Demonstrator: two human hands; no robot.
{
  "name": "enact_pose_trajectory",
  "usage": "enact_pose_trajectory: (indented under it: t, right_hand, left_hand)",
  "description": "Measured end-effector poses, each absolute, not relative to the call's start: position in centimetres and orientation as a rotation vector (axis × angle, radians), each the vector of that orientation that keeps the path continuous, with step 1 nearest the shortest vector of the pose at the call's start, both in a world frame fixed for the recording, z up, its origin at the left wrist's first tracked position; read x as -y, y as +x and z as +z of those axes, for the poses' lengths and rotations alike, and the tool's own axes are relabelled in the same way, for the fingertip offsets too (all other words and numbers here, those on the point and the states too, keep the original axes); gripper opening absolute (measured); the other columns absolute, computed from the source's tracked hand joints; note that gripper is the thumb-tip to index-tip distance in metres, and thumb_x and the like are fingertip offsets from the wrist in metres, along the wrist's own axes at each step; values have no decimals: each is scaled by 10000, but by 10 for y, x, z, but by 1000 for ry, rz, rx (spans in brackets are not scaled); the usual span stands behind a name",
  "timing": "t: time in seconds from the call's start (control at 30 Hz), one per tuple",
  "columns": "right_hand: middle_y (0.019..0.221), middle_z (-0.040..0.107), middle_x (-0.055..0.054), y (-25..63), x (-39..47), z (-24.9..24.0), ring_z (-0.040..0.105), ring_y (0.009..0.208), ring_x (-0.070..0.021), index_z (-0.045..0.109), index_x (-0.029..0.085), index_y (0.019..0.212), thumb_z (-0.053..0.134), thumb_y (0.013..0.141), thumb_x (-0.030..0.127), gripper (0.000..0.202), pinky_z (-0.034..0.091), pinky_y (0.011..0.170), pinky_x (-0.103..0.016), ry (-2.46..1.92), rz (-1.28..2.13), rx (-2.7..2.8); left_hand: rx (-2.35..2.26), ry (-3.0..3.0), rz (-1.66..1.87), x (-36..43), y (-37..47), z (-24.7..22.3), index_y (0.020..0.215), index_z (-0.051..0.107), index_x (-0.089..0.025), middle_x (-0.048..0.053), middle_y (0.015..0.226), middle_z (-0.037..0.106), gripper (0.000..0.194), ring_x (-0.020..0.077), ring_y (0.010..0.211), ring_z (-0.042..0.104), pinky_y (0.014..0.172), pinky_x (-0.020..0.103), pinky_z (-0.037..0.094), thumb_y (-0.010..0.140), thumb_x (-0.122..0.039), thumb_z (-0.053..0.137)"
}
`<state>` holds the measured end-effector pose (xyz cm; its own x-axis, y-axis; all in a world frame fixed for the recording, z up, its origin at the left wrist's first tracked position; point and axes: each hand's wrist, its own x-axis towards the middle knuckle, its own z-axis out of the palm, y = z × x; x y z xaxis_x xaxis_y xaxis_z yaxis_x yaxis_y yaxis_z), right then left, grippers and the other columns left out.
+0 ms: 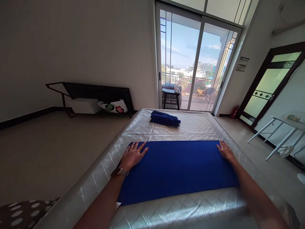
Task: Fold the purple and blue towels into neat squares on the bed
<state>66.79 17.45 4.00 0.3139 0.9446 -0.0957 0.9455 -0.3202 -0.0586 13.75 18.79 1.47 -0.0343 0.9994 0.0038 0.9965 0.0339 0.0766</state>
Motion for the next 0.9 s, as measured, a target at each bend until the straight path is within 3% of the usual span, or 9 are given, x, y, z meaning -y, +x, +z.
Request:
enact_pose_trajectory:
  t: [0.23,0.33,0.47,0.63,0.8,0.9]
  right_hand:
    - [1629,271,-148,645,-176,59,231,1512,-256,278,79,1565,180,1012,334,617,164,1219,-482,2525,-99,-1728]
    - [1622,284,-154,604,-181,64,218,1516,-256,349,70,1538,199,1003,272,591,137,1225,-458,2503,-19,-1819]
    - [1616,320,-94,506,-184,52,213,1519,-220,384,142,1534,251,1019,378,581,144,1228,-400,2250,-42,-2308]
    - [1644,250,-15,422,-184,30,161,1530,-181,272,245,1581,188,1027,533,630,115,1236,-388,1876,-322,-2637]
    - [1660,229,6,483,-192,17,158,1531,-197,242,328,1581,184,1030,564,602,113,1235,-432,2015,-260,-2479]
    - [1572,417,-36,556,-196,16,395,1419,-227,415,338,1495,374,1025,525,507,301,1174,-464,2302,-14,-2224]
  left_hand:
    - [-2197,2109,113,-186,140,20,1566,280,-258,115,1646,252,695,288,1521,212,1230,473,158,971,-616,242]
    - [-2184,2079,114,-185,139,22,1567,271,-267,104,1651,239,694,279,1527,195,1230,472,157,972,-621,225]
    - [-2184,2094,138,-186,137,19,1566,270,-269,98,1648,250,683,276,1527,196,1229,476,158,974,-608,239]
    - [-2210,2140,166,-187,134,13,1563,283,-262,111,1636,282,689,300,1516,225,1217,486,193,969,-609,265]
    - [-2224,2159,105,-187,133,14,1565,276,-253,140,1632,283,684,299,1510,245,1217,477,194,974,-598,272]
    - [-2230,2152,124,-187,133,14,1560,289,-268,125,1635,277,673,297,1511,244,1217,481,194,974,-599,281]
